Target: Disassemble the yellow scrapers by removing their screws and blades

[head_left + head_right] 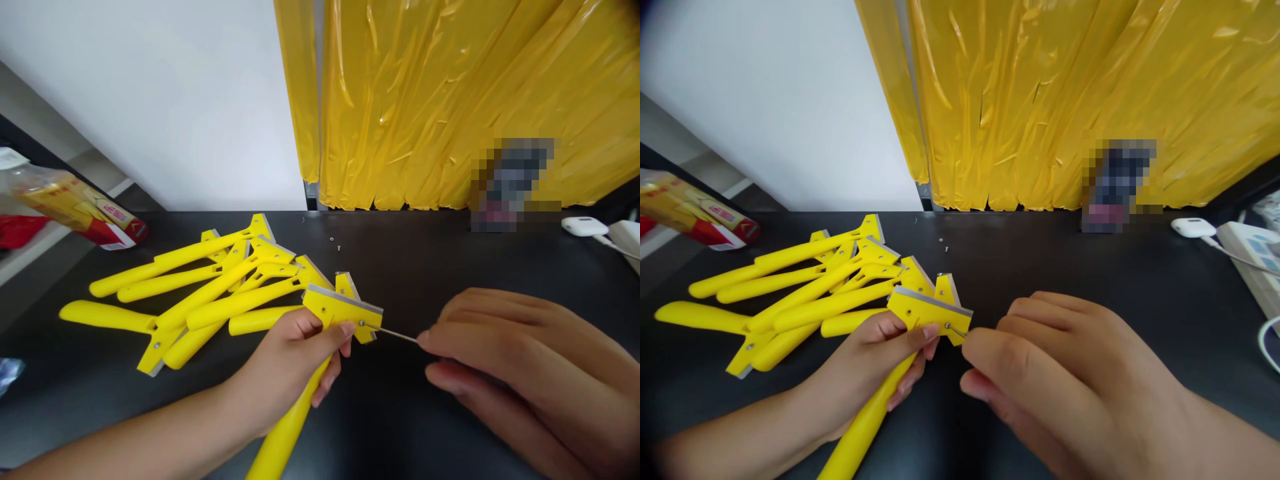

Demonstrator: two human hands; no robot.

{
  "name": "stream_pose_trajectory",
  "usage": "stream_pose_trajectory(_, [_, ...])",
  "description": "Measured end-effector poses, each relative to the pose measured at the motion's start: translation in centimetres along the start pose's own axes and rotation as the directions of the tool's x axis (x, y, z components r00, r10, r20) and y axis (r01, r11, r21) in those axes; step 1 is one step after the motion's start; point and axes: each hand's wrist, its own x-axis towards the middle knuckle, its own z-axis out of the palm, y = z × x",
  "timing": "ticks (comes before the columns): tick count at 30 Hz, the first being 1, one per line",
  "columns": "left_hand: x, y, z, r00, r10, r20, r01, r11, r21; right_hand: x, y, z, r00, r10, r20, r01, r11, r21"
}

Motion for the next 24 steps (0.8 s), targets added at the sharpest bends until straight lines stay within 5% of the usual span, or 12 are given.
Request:
stream_pose_trajectory(9, [0.2,0.0,0.1,1.0,-0.009,0.005,0.008,0.992,0.13,0.6,-1.1,0.3,0.999,0.005,-0.043,-0.002,0.998,0.056])
stream_pose_trajectory(12, [0.2,0.0,0.1,1.0,-0.003,0.004,0.003,0.992,0.128,-0.2,-1.0,0.2,0.997,0.075,-0.023,-0.071,0.985,0.159])
stream_pose_trajectory(16, [0.2,0.1,0.1,1.0,-0.007,0.011,0.005,0.992,0.123,-1.4,-0.8,-0.6,0.98,0.198,-0.009,-0.197,0.978,0.066])
stream_pose_trajectory(24, [0.1,0.3,0.0,1.0,-0.021,-0.005,0.021,0.991,0.132,-0.2,-1.0,-0.8,0.99,0.13,-0.052,-0.128,0.991,0.028])
